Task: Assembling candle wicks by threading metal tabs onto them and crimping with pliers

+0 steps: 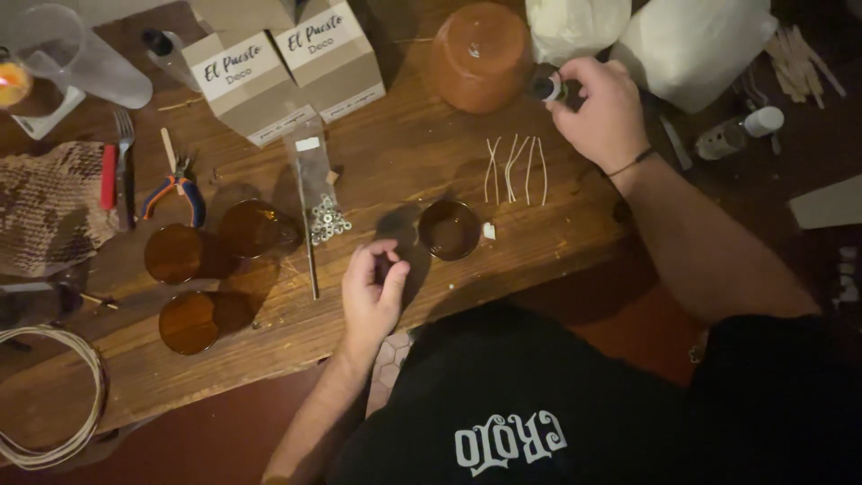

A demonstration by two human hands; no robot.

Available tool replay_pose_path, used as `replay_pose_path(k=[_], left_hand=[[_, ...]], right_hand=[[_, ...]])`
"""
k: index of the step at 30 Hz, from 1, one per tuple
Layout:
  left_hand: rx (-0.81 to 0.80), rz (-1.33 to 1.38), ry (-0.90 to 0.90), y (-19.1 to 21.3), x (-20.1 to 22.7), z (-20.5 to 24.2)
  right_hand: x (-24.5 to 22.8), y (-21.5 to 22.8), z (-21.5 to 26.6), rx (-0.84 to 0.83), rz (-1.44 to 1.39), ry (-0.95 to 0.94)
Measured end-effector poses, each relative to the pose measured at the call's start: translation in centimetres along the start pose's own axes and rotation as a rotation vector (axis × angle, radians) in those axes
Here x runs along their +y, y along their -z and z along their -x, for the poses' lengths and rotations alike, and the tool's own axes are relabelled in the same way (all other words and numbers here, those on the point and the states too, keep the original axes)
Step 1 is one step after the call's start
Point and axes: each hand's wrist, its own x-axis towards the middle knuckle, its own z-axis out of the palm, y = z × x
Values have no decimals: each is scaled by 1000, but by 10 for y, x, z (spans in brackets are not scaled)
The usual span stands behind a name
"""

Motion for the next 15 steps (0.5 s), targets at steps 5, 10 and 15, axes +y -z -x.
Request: replay_pose_path(k=[5, 10, 15], left_hand=[[-17, 27, -45, 4, 7, -3], [-34, 21, -39, 3, -2, -2], [-30, 12, -9, 3, -1, -2]], right_hand=[[-25, 10, 4, 25, 20, 127], [-49, 29, 6, 128, -124, 443], [-60, 37, 8, 146, -178, 475]])
